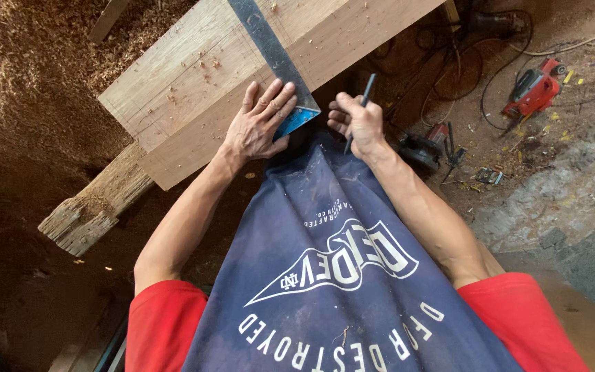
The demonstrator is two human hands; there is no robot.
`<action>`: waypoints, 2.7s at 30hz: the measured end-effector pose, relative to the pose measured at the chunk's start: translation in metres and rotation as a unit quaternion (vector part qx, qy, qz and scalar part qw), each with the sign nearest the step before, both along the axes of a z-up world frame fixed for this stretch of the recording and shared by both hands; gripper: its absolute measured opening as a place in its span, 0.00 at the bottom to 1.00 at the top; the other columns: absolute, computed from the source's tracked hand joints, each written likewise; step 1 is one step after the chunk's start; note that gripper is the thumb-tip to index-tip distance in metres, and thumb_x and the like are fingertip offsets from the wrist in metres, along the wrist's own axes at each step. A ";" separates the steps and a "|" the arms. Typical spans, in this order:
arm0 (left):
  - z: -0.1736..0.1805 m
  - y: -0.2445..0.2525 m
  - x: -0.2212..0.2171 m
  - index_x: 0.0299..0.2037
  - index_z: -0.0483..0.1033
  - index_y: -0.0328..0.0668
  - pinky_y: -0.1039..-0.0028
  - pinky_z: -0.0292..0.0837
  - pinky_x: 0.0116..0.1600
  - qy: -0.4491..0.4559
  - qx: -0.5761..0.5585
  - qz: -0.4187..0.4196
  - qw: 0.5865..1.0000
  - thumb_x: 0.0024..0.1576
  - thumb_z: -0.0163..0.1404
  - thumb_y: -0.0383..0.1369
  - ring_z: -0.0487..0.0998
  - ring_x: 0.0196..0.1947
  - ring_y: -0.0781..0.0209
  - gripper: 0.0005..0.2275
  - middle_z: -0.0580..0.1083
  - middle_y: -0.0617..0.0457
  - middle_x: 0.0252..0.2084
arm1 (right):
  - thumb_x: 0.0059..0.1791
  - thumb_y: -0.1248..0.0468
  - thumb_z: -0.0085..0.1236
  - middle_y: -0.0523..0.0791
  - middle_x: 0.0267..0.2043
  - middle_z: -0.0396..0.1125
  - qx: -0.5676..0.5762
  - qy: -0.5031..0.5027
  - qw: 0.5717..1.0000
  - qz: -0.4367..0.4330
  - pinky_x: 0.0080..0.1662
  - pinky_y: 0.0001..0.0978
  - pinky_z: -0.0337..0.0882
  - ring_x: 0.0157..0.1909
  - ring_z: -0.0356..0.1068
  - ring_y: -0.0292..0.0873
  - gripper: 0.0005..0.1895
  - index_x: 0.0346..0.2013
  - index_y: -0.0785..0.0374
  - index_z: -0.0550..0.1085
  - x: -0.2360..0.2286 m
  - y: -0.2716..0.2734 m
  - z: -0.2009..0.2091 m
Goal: The person uses a speed square and a pencil to mark lines on a wooden plank. They repeatedly position the square at various points along the wood to draw straight lines and perpendicular marks, preparing the piece for cutting.
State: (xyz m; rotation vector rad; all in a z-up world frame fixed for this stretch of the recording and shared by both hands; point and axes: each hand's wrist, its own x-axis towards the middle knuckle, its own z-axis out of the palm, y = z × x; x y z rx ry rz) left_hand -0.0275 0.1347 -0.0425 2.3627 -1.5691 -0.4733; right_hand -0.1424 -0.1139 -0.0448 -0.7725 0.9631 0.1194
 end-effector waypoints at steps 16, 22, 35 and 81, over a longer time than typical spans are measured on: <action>0.001 -0.002 -0.003 0.76 0.58 0.41 0.49 0.26 0.79 0.016 -0.033 0.031 0.999 0.53 0.55 0.48 0.43 0.80 0.54 0.40 0.50 0.50 0.80 | 0.46 0.70 0.67 0.45 0.36 0.72 -0.067 -0.132 0.977 0.152 0.38 0.29 0.76 0.34 0.70 0.35 0.21 0.23 0.55 0.61 0.011 0.017 0.008; 0.028 -0.036 -0.070 0.66 0.70 0.40 0.62 0.73 0.68 0.008 -0.243 0.296 0.924 0.54 0.53 0.23 0.73 0.66 0.50 0.26 0.72 0.45 0.65 | 0.46 0.72 0.70 0.46 0.27 0.59 -0.296 -0.124 0.887 0.332 0.34 0.28 0.66 0.30 0.58 0.35 0.13 0.27 0.61 0.70 0.017 0.025 0.080; 0.054 0.086 -0.093 0.38 0.73 0.37 0.72 0.78 0.25 0.412 -0.382 0.707 0.430 0.64 0.53 0.39 0.78 0.21 0.65 0.11 0.74 0.53 0.29 | 0.50 0.71 0.63 0.47 0.33 0.73 -0.192 -0.132 0.965 0.124 0.32 0.32 0.78 0.29 0.72 0.38 0.20 0.22 0.55 0.62 0.054 -0.041 0.053; 0.075 0.098 -0.050 0.38 0.81 0.39 0.79 0.76 0.27 0.323 -0.162 0.759 0.542 0.56 0.65 0.38 0.79 0.23 0.71 0.11 0.80 0.55 0.29 | 0.53 0.74 0.56 0.55 0.38 0.73 -0.243 -0.269 0.890 0.277 0.45 0.34 0.85 0.39 0.79 0.45 0.04 0.42 0.72 0.72 0.081 -0.056 0.035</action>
